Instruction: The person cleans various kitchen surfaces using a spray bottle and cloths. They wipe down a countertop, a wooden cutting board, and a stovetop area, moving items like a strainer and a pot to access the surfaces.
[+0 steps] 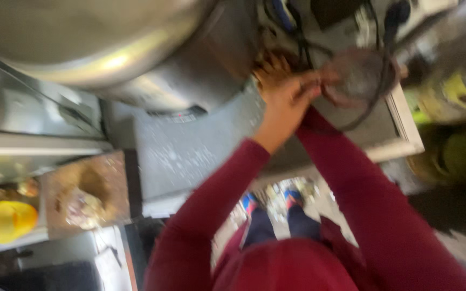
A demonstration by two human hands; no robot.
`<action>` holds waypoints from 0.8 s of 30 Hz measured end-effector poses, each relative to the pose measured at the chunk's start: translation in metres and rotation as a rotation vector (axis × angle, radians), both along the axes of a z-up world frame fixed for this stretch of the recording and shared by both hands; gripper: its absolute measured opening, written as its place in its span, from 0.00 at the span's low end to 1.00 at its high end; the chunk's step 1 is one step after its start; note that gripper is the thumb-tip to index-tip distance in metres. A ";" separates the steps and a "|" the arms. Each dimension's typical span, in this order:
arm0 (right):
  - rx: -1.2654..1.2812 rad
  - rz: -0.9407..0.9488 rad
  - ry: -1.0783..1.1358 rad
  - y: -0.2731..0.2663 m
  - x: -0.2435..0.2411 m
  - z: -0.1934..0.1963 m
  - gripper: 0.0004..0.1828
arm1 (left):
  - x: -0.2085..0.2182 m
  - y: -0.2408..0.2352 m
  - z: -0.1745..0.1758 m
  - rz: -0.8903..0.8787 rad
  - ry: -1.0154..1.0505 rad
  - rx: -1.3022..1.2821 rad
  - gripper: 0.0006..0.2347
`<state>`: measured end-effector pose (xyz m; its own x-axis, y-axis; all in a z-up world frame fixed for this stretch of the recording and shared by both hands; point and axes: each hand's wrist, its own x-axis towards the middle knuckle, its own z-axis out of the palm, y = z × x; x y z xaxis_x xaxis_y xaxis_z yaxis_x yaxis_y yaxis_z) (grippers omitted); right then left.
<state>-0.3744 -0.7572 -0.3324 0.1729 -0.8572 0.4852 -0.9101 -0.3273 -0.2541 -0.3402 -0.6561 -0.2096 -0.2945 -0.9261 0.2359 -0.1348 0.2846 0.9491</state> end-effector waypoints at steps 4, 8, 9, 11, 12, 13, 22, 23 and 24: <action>-0.001 0.140 0.007 0.077 -0.002 -0.016 0.25 | 0.000 -0.017 -0.006 -0.050 0.064 -0.061 0.13; -0.024 0.258 -0.019 0.143 -0.018 -0.013 0.23 | 0.007 -0.036 -0.012 -0.122 0.089 -0.072 0.12; -0.034 0.260 -0.017 0.141 -0.026 -0.008 0.22 | 0.009 -0.042 -0.011 -0.120 0.094 -0.019 0.12; -0.039 0.199 -0.012 0.128 -0.038 0.001 0.21 | 0.012 -0.049 -0.010 -0.109 0.151 0.113 0.12; -0.033 0.159 -0.015 0.121 -0.042 0.003 0.21 | 0.016 -0.050 -0.011 -0.099 0.204 0.190 0.11; -0.027 0.128 -0.016 0.117 -0.044 0.004 0.20 | 0.017 -0.049 -0.014 -0.091 0.261 0.272 0.11; 0.019 0.456 -0.131 0.200 0.004 -0.007 0.16 | 0.026 -0.037 -0.032 0.131 0.029 0.057 0.15; 0.027 0.474 -0.138 0.205 -0.011 -0.008 0.16 | 0.025 -0.033 -0.035 0.110 0.140 0.127 0.16; 0.099 0.378 -0.083 0.199 -0.036 -0.008 0.16 | 0.024 -0.028 -0.039 0.089 0.251 0.198 0.17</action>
